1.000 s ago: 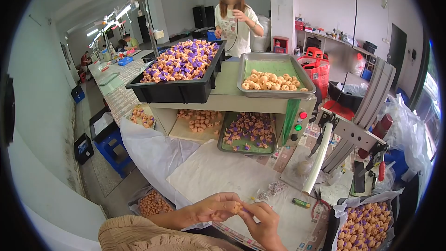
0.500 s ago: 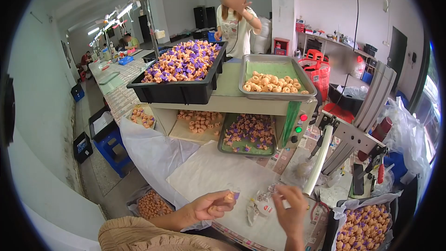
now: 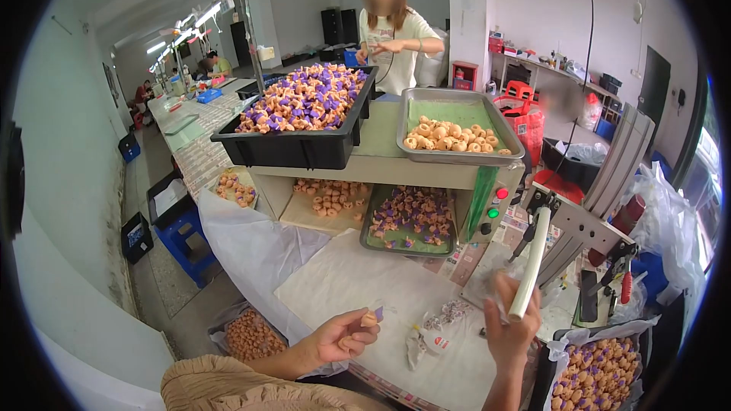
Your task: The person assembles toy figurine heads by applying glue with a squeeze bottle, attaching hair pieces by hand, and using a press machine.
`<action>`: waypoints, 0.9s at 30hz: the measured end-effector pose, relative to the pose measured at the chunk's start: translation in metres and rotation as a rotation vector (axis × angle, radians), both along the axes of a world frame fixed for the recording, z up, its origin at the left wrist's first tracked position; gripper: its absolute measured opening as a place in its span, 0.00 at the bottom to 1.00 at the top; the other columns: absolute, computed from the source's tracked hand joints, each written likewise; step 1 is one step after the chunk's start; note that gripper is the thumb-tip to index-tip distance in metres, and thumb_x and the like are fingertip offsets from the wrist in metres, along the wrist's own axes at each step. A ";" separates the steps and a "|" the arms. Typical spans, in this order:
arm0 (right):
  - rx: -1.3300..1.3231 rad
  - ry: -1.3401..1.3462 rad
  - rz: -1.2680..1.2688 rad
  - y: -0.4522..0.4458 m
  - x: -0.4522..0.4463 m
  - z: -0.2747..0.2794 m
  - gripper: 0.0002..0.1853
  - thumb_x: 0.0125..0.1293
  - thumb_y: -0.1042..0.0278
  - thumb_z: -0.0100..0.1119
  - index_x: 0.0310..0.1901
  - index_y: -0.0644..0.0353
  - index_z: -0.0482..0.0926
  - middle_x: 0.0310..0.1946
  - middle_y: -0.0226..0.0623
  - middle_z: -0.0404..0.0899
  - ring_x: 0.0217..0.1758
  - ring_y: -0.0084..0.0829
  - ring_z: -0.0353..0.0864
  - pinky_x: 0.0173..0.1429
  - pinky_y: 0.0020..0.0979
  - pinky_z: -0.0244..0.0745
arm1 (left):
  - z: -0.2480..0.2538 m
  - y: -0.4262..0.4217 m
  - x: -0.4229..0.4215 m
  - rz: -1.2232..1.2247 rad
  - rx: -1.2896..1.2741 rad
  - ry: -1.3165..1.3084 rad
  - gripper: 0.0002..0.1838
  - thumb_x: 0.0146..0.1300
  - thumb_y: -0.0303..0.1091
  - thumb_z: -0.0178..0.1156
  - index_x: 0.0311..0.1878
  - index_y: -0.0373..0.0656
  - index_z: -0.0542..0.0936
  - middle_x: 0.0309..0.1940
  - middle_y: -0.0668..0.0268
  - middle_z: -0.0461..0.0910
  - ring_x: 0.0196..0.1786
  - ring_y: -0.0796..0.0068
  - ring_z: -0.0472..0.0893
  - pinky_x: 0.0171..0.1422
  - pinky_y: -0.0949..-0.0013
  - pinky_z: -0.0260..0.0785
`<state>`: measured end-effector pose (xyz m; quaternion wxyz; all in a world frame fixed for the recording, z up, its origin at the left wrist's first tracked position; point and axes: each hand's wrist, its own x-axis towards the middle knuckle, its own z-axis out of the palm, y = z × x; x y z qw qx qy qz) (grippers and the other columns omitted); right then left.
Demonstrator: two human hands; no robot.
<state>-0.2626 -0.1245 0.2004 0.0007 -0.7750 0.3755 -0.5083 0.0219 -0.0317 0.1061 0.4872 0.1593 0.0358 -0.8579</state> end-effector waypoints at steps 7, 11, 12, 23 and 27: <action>-0.255 0.045 -0.141 -0.030 -0.014 0.059 0.17 0.59 0.78 0.59 0.51 0.67 0.80 0.47 0.45 0.80 0.52 0.41 0.77 0.60 0.35 0.67 | -0.003 0.002 -0.001 -0.002 0.011 -0.030 0.13 0.70 0.39 0.55 0.45 0.37 0.72 0.31 0.69 0.67 0.26 0.85 0.61 0.17 0.87 0.52; -0.219 -0.001 -0.107 -0.058 -0.010 0.084 0.21 0.60 0.78 0.58 0.57 0.64 0.77 0.54 0.45 0.78 0.58 0.40 0.75 0.64 0.36 0.66 | -0.002 0.005 -0.004 -0.003 0.024 -0.024 0.14 0.70 0.39 0.55 0.47 0.37 0.72 0.32 0.68 0.67 0.26 0.84 0.61 0.18 0.86 0.52; -0.199 -0.025 -0.114 -0.064 -0.008 0.091 0.22 0.61 0.77 0.59 0.59 0.63 0.76 0.57 0.45 0.77 0.60 0.40 0.75 0.65 0.36 0.65 | -0.003 0.005 -0.004 -0.003 0.024 -0.025 0.14 0.70 0.39 0.55 0.47 0.37 0.72 0.32 0.68 0.67 0.26 0.84 0.61 0.18 0.86 0.52; -0.133 -0.082 -0.182 -0.142 -0.012 0.098 0.19 0.65 0.73 0.59 0.59 0.62 0.76 0.60 0.46 0.74 0.65 0.39 0.72 0.67 0.36 0.65 | -0.009 0.011 0.000 0.011 0.034 0.004 0.15 0.70 0.39 0.54 0.47 0.35 0.73 0.34 0.65 0.70 0.27 0.82 0.62 0.18 0.85 0.53; -0.259 -0.063 -0.224 -0.118 -0.011 0.072 0.15 0.64 0.74 0.59 0.53 0.65 0.79 0.56 0.46 0.77 0.61 0.40 0.76 0.64 0.36 0.68 | -0.011 0.008 0.003 0.031 0.047 -0.027 0.15 0.70 0.39 0.54 0.47 0.35 0.74 0.34 0.65 0.70 0.28 0.82 0.62 0.18 0.86 0.53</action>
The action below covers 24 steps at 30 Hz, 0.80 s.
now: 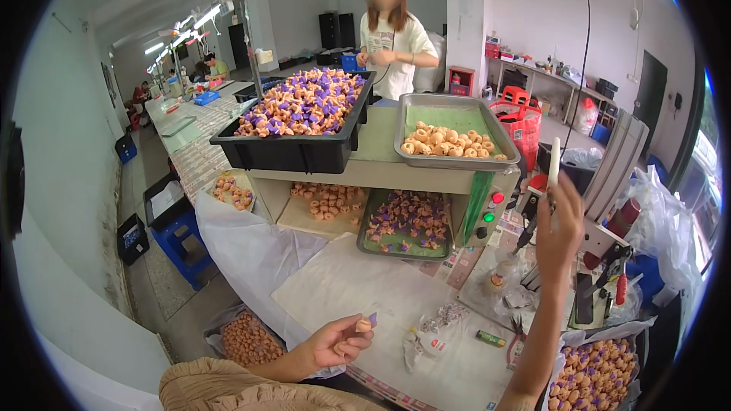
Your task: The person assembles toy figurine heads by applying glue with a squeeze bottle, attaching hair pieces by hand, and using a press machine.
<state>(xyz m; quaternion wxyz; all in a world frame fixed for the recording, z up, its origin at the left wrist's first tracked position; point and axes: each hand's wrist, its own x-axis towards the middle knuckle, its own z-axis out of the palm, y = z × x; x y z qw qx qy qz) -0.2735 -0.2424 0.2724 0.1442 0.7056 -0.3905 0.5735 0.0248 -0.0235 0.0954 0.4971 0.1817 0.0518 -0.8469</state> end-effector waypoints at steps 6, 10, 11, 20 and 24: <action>0.358 0.060 0.050 0.056 0.000 -0.077 0.07 0.60 0.75 0.60 0.40 0.64 0.82 0.39 0.47 0.82 0.46 0.45 0.79 0.54 0.38 0.71 | -0.004 -0.009 0.003 -0.025 -0.013 0.042 0.15 0.70 0.39 0.55 0.46 0.34 0.75 0.34 0.66 0.69 0.28 0.82 0.62 0.18 0.86 0.53; 0.655 0.079 -0.023 0.064 -0.008 -0.126 0.10 0.59 0.71 0.62 0.41 0.63 0.82 0.42 0.47 0.81 0.48 0.47 0.77 0.54 0.39 0.71 | -0.003 -0.013 -0.001 -0.037 -0.011 0.024 0.15 0.70 0.39 0.55 0.46 0.34 0.75 0.33 0.67 0.68 0.29 0.82 0.62 0.18 0.86 0.53; 0.663 0.126 -0.068 0.061 -0.010 -0.137 0.12 0.58 0.69 0.62 0.43 0.62 0.81 0.44 0.47 0.81 0.50 0.47 0.76 0.55 0.41 0.70 | -0.004 -0.013 -0.002 -0.044 -0.015 0.023 0.15 0.70 0.39 0.55 0.47 0.34 0.75 0.33 0.68 0.68 0.29 0.82 0.62 0.18 0.86 0.53; 0.629 0.184 -0.206 0.012 -0.009 -0.219 0.22 0.54 0.64 0.66 0.50 0.63 0.76 0.47 0.46 0.79 0.58 0.50 0.71 0.60 0.51 0.64 | 0.000 -0.010 -0.011 -0.080 -0.016 0.021 0.15 0.71 0.40 0.54 0.48 0.35 0.75 0.33 0.68 0.68 0.29 0.82 0.63 0.18 0.86 0.53; 0.644 0.167 -0.177 0.002 -0.001 -0.230 0.19 0.54 0.67 0.64 0.48 0.64 0.77 0.44 0.45 0.79 0.55 0.49 0.72 0.56 0.51 0.66 | 0.000 -0.008 -0.008 -0.088 -0.047 0.026 0.15 0.71 0.40 0.54 0.48 0.35 0.75 0.33 0.68 0.68 0.29 0.82 0.64 0.18 0.86 0.54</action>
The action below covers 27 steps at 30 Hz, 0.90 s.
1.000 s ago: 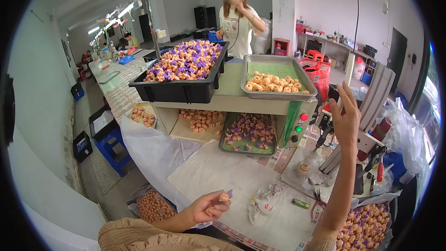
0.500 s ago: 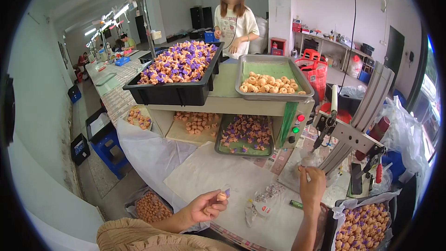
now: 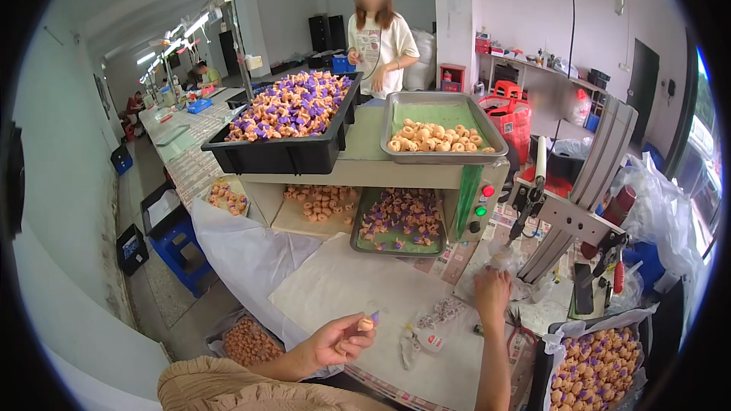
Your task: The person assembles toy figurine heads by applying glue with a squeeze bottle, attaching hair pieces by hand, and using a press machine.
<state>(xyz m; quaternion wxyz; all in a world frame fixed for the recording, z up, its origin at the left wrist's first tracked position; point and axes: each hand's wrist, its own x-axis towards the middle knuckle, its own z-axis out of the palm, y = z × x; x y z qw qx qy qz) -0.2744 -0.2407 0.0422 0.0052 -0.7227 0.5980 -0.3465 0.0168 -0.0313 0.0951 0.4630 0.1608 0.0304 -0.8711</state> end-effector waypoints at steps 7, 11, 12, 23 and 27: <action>-0.094 -0.078 0.064 -0.003 -0.002 0.002 0.10 0.57 0.74 0.59 0.42 0.61 0.78 0.37 0.46 0.79 0.47 0.49 0.75 0.53 0.46 0.67 | 0.005 0.002 0.000 0.023 0.035 -0.036 0.15 0.71 0.40 0.54 0.47 0.35 0.75 0.31 0.69 0.67 0.28 0.83 0.63 0.18 0.86 0.54; -0.172 -0.124 0.131 0.020 0.000 0.022 0.08 0.57 0.77 0.58 0.40 0.62 0.78 0.34 0.45 0.78 0.43 0.48 0.75 0.50 0.44 0.68 | 0.004 0.003 -0.001 0.016 0.034 -0.025 0.15 0.70 0.39 0.55 0.47 0.35 0.75 0.31 0.69 0.68 0.28 0.83 0.63 0.18 0.86 0.53; -0.199 -0.161 0.139 0.024 0.001 0.025 0.08 0.57 0.77 0.58 0.39 0.62 0.78 0.33 0.45 0.78 0.43 0.48 0.75 0.49 0.44 0.68 | 0.004 0.002 -0.001 0.014 0.030 -0.021 0.15 0.70 0.39 0.55 0.47 0.35 0.75 0.32 0.69 0.68 0.28 0.83 0.63 0.18 0.86 0.53; -0.083 -0.447 0.170 0.086 -0.007 0.062 0.08 0.59 0.77 0.61 0.41 0.64 0.78 0.35 0.41 0.79 0.35 0.34 0.79 0.39 0.30 0.73 | 0.000 -0.004 -0.004 0.003 0.018 -0.017 0.14 0.70 0.39 0.55 0.47 0.35 0.75 0.34 0.65 0.72 0.28 0.83 0.63 0.17 0.86 0.52; -0.061 -0.526 0.156 0.110 -0.018 0.070 0.09 0.60 0.77 0.62 0.42 0.65 0.79 0.34 0.36 0.79 0.34 0.23 0.78 0.36 0.24 0.73 | -0.003 -0.004 -0.004 0.012 0.033 -0.011 0.15 0.71 0.39 0.54 0.47 0.34 0.75 0.35 0.63 0.73 0.27 0.83 0.63 0.17 0.86 0.53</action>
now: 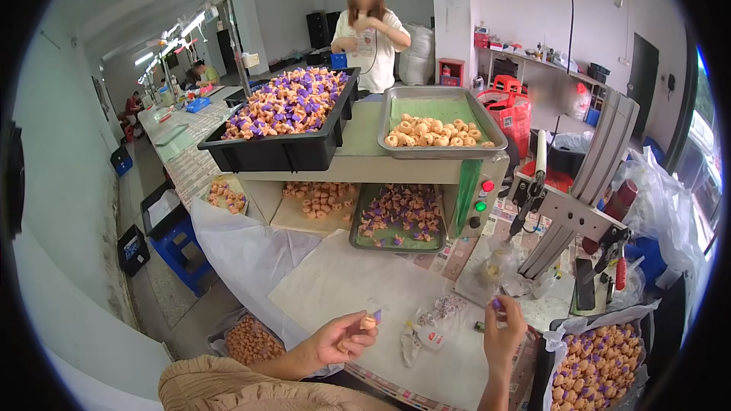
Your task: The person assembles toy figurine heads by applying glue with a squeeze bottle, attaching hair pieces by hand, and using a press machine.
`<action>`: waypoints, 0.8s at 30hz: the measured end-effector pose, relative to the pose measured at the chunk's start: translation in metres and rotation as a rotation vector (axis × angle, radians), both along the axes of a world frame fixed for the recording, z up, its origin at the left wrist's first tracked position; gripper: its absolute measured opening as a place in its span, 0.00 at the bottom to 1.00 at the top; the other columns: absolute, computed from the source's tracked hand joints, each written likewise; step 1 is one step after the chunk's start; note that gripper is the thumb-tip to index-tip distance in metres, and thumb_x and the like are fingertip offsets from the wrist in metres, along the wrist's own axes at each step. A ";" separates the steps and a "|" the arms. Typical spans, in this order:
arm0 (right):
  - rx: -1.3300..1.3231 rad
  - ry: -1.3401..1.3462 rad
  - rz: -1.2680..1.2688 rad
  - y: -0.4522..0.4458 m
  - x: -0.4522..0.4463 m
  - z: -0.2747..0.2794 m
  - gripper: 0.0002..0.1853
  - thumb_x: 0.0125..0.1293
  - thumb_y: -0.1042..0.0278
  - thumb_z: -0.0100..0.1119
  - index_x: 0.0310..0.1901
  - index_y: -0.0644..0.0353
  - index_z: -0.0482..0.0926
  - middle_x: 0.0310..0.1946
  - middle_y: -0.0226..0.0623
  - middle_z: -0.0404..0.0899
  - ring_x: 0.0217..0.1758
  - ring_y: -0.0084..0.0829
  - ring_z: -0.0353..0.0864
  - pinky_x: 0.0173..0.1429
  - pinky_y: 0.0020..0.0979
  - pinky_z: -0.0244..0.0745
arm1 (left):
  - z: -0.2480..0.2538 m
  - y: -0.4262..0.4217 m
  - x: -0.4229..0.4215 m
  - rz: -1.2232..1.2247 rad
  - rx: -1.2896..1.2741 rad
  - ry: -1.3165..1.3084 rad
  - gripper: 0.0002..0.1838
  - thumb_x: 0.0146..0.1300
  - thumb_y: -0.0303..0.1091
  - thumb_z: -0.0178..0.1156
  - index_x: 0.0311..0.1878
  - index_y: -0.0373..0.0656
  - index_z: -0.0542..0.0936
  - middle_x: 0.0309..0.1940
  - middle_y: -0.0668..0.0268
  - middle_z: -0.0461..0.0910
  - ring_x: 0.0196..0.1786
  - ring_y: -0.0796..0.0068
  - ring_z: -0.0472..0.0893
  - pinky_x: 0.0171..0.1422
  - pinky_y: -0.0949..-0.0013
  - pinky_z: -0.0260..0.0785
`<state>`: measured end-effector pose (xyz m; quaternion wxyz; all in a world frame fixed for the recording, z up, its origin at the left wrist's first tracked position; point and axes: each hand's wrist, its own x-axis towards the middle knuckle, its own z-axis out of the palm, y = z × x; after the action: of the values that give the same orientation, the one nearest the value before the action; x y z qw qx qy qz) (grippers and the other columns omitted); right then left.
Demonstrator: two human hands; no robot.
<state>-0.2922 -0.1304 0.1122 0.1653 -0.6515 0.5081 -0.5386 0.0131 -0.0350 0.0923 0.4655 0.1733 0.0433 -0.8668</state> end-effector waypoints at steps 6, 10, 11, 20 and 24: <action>0.045 -0.042 -0.131 0.029 -0.029 0.006 0.10 0.60 0.80 0.60 0.44 0.65 0.79 0.35 0.35 0.79 0.34 0.23 0.78 0.35 0.24 0.73 | 0.000 0.001 0.002 0.010 -0.004 -0.004 0.15 0.71 0.39 0.54 0.47 0.34 0.75 0.35 0.63 0.75 0.27 0.83 0.63 0.17 0.86 0.53; 0.120 -0.088 -0.267 0.051 -0.044 0.024 0.09 0.65 0.74 0.59 0.46 0.66 0.79 0.36 0.32 0.79 0.36 0.21 0.77 0.40 0.21 0.70 | -0.002 0.001 0.001 0.007 -0.010 -0.005 0.15 0.71 0.39 0.54 0.48 0.34 0.75 0.35 0.62 0.75 0.27 0.83 0.64 0.17 0.86 0.53; 0.121 -0.088 -0.269 0.054 -0.048 0.023 0.09 0.65 0.74 0.59 0.46 0.66 0.79 0.36 0.32 0.79 0.36 0.21 0.77 0.40 0.21 0.70 | -0.003 0.001 0.001 0.003 -0.014 -0.003 0.15 0.71 0.39 0.54 0.48 0.34 0.75 0.35 0.62 0.75 0.27 0.83 0.64 0.17 0.86 0.53; -0.020 -0.003 -0.407 0.073 -0.081 0.022 0.20 0.68 0.72 0.57 0.61 0.60 0.73 0.37 0.31 0.79 0.34 0.18 0.73 0.36 0.21 0.67 | -0.005 -0.001 -0.006 -0.026 -0.011 0.004 0.16 0.71 0.40 0.54 0.49 0.34 0.75 0.35 0.62 0.75 0.27 0.83 0.64 0.17 0.86 0.54; -0.026 -0.032 -0.413 0.071 -0.091 0.035 0.25 0.68 0.72 0.56 0.67 0.57 0.67 0.38 0.28 0.78 0.32 0.17 0.70 0.34 0.20 0.64 | 0.000 0.000 -0.007 -0.020 0.004 -0.008 0.16 0.71 0.40 0.54 0.49 0.35 0.75 0.35 0.62 0.75 0.27 0.83 0.64 0.17 0.86 0.54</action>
<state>-0.3828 -0.0593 0.1477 0.0510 -0.5269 0.6212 -0.5779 0.0058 -0.0346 0.0925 0.4569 0.1781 0.0413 -0.8705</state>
